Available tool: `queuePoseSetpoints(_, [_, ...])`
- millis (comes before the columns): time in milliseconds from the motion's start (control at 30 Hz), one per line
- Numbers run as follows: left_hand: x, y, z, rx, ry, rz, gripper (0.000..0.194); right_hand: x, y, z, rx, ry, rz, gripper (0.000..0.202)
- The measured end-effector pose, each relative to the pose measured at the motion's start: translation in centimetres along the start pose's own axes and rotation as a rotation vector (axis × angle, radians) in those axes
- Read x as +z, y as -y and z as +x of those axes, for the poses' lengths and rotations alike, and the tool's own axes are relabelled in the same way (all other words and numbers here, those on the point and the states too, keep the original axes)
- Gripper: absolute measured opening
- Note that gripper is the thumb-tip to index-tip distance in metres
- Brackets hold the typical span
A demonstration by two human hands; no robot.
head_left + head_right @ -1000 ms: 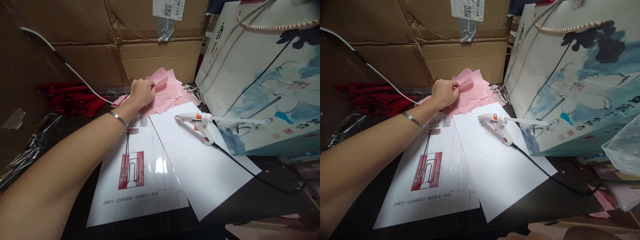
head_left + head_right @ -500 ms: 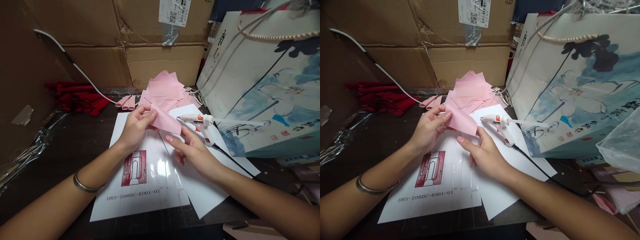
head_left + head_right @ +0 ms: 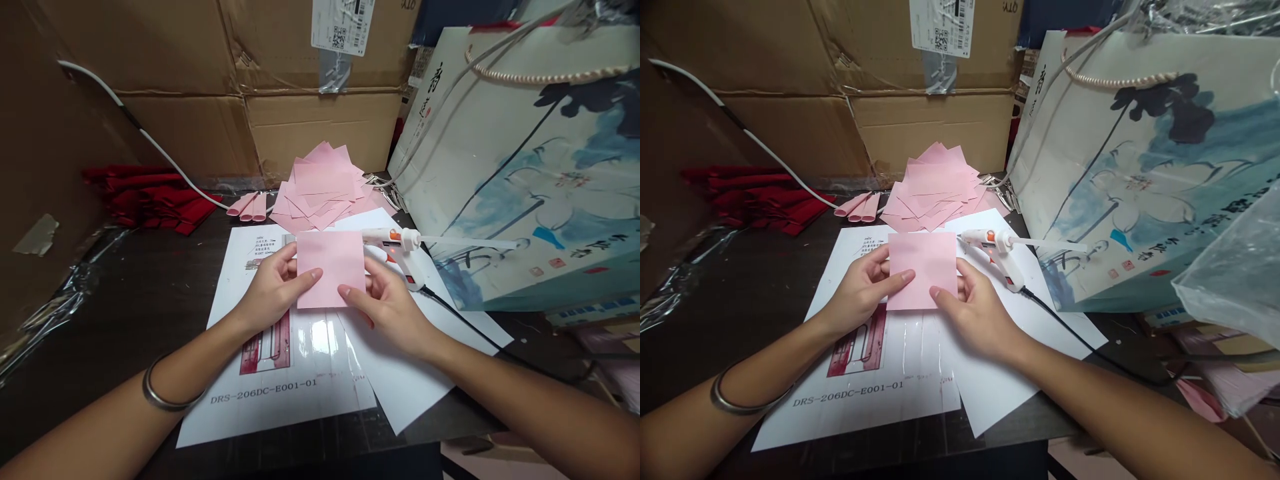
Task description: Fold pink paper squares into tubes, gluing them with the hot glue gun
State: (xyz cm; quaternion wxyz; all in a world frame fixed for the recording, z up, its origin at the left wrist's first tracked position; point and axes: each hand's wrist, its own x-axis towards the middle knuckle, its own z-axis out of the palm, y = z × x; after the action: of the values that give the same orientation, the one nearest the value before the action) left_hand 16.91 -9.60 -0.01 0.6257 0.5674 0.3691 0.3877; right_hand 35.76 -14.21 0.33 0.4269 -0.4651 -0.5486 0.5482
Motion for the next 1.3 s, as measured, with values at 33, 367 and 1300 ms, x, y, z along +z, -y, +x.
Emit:
queuePoseSetpoints(33, [0.0,0.1,0.0,0.003,0.016,-0.002,0.036,-0.1,0.0,-0.1,0.007,0.013,-0.001,0.025])
queuePoseSetpoints(367, [0.4,0.1,-0.2,0.022,0.015,0.047,0.042,-0.7,-0.4,0.2,-0.043,-0.013,0.027,0.026])
queuePoseSetpoints(1300, [1.0,0.9,1.2,0.108,-0.085,0.816,0.032,-1.6,-1.8,0.3,-0.606,0.118,-1.261,0.032])
